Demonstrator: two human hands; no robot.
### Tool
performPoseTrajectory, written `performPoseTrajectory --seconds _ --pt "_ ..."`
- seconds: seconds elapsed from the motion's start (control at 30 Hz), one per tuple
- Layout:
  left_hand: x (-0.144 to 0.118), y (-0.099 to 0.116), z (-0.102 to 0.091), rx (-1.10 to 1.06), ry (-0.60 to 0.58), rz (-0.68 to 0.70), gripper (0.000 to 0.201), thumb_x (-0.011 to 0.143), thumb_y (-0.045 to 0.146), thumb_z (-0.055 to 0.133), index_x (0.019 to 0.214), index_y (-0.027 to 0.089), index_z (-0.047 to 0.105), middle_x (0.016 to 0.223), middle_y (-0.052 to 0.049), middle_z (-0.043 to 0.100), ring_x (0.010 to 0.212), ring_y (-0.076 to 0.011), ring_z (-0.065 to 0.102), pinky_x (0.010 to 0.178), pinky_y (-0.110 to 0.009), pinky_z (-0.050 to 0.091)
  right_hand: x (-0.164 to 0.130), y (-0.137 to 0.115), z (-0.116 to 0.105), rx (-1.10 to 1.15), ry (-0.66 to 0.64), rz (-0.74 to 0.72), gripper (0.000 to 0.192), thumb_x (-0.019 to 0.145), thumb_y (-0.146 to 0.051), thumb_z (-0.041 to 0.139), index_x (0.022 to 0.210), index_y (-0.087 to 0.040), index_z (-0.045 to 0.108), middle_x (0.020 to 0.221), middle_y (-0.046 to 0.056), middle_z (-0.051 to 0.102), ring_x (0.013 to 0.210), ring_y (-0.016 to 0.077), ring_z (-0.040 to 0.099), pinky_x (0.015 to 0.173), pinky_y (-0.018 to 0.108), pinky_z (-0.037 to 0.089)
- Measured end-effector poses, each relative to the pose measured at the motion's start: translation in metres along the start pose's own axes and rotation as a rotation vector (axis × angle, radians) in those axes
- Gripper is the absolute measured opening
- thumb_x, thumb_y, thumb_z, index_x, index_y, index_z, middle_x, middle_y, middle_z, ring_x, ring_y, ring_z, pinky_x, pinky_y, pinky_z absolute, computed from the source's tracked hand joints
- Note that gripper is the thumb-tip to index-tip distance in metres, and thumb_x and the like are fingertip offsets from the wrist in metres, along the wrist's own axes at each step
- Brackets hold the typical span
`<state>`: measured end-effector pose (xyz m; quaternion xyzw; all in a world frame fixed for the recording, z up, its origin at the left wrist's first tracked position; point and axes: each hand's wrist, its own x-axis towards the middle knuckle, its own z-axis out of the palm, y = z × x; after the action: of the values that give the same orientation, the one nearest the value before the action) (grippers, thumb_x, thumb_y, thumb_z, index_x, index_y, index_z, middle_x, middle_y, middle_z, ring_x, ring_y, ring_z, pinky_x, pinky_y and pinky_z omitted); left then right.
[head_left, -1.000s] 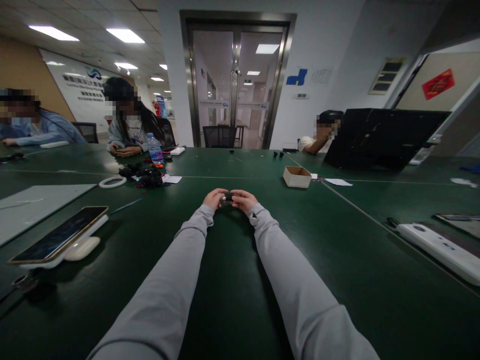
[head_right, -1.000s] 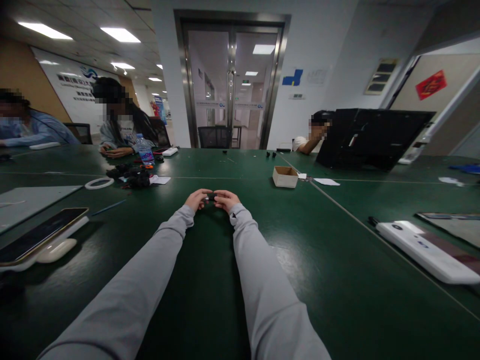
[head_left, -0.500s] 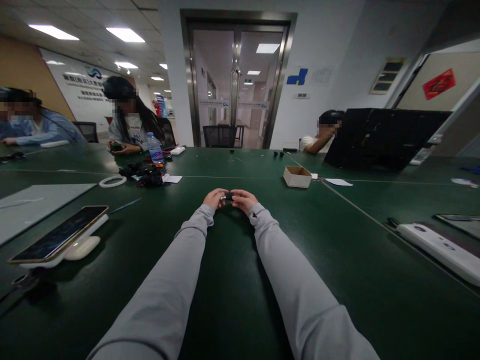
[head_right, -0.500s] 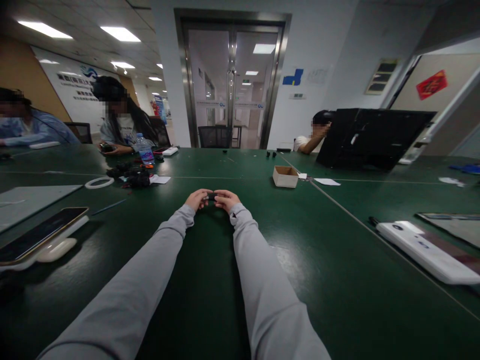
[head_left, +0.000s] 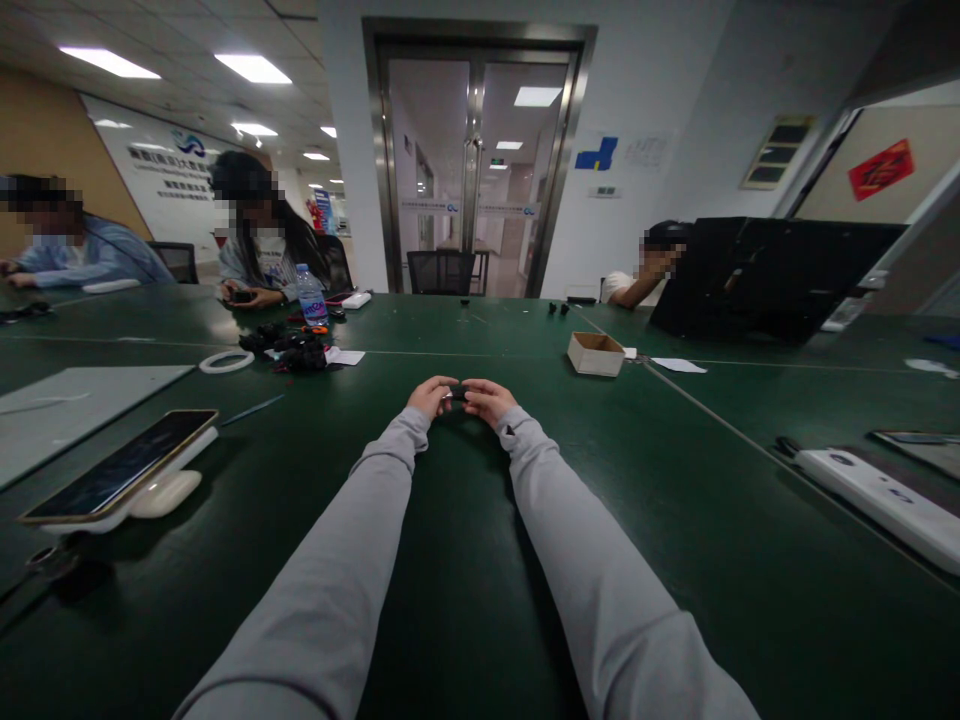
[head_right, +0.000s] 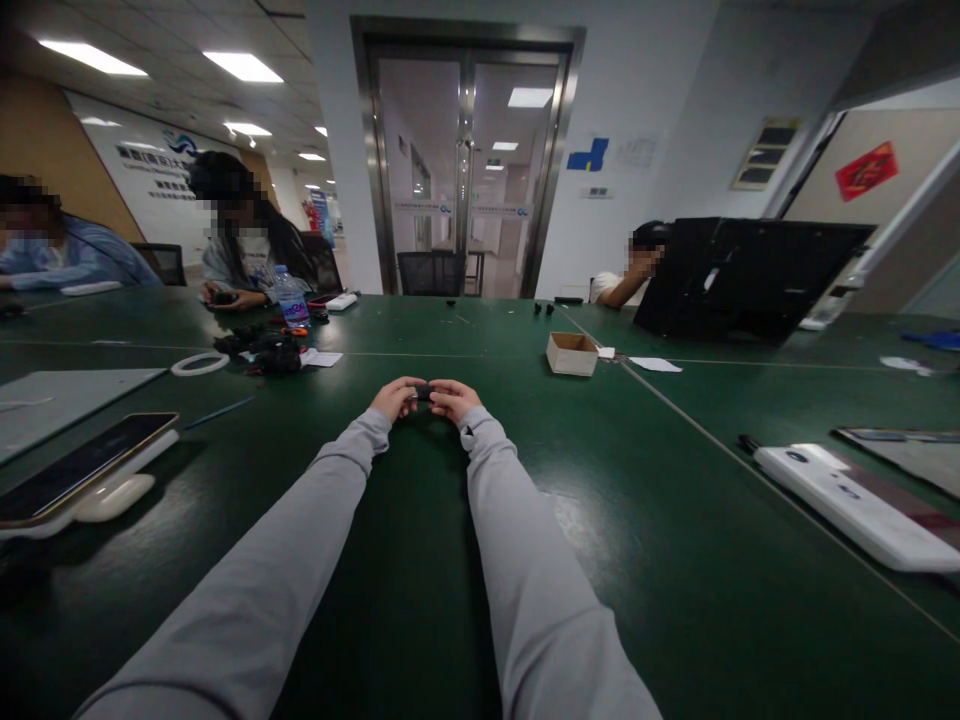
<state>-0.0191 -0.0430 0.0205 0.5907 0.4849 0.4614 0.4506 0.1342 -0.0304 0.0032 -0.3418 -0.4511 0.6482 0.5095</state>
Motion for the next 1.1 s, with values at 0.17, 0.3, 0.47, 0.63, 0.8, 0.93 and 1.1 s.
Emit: performPoseTrajectory --seconds 0.17,0.3,0.47,0.63,0.8,0.93,1.1 --pt "-0.002 0.001 0.0 -0.009 -0.013 -0.002 0.03 0.073 0.019 0.043 0.1 0.013 0.057 0.05 0.003 0.05 0.037 -0.0058 0.039 0.039 -0.017 0.03 -0.001 0.0 0.0 -0.002 0.002 0.003 0.026 0.059 -0.006 0.069 0.082 -0.017 0.064 0.071 0.0 0.063 0.057 0.0096 0.06 0.053 0.021 0.049" --pt "-0.002 0.001 -0.001 -0.003 -0.017 0.022 0.028 0.075 0.02 0.042 0.096 0.012 0.058 0.046 0.003 0.048 0.036 -0.0062 0.038 0.039 -0.018 0.029 -0.001 0.0 0.0 -0.006 -0.001 -0.007 0.027 0.058 -0.007 0.07 0.082 -0.017 0.063 0.072 0.0 0.063 0.057 0.0092 0.06 0.052 0.02 0.049" --pt "-0.001 0.001 -0.001 -0.014 -0.022 -0.003 0.029 0.073 0.019 0.044 0.098 0.012 0.058 0.046 0.004 0.049 0.036 -0.006 0.038 0.039 -0.018 0.03 -0.001 0.001 -0.001 -0.008 -0.009 -0.013 0.027 0.058 -0.008 0.07 0.082 -0.018 0.063 0.071 -0.001 0.062 0.056 0.0087 0.059 0.053 0.021 0.049" --pt "0.003 -0.004 0.0 -0.047 0.021 0.023 0.022 0.072 0.02 0.045 0.09 0.013 0.055 0.044 0.004 0.048 0.035 -0.006 0.039 0.04 -0.017 0.031 -0.001 0.001 -0.002 -0.031 -0.038 -0.017 0.027 0.059 -0.01 0.071 0.084 -0.018 0.062 0.074 0.0 0.063 0.058 0.0095 0.06 0.055 0.023 0.05" --pt "0.007 -0.014 0.0 -0.03 0.121 0.086 0.02 0.07 0.034 0.054 0.077 0.016 0.052 0.05 0.004 0.05 0.04 -0.0062 0.041 0.042 -0.018 0.032 0.005 0.007 0.002 -0.283 -0.038 -0.048 0.028 0.052 -0.008 0.073 0.072 -0.017 0.057 0.064 -0.002 0.06 0.056 0.0099 0.057 0.057 0.026 0.05" --pt "0.007 -0.021 -0.001 0.231 0.143 0.166 0.028 0.064 0.042 0.061 0.071 0.017 0.055 0.048 0.006 0.045 0.044 -0.0069 0.04 0.045 -0.019 0.031 0.005 0.007 0.009 -0.69 0.013 -0.163 0.029 0.043 -0.008 0.076 0.059 -0.018 0.053 0.058 -0.006 0.055 0.053 0.0074 0.052 0.056 0.022 0.047" --pt "0.004 -0.018 0.009 0.353 0.085 0.15 0.033 0.061 0.046 0.064 0.072 0.016 0.055 0.046 0.006 0.044 0.045 -0.0085 0.04 0.045 -0.02 0.031 -0.005 0.002 0.019 -0.598 -0.061 -0.102 0.046 0.053 -0.009 0.068 0.094 -0.02 0.051 0.061 -0.007 0.058 0.041 0.0066 0.051 0.04 0.019 0.042"
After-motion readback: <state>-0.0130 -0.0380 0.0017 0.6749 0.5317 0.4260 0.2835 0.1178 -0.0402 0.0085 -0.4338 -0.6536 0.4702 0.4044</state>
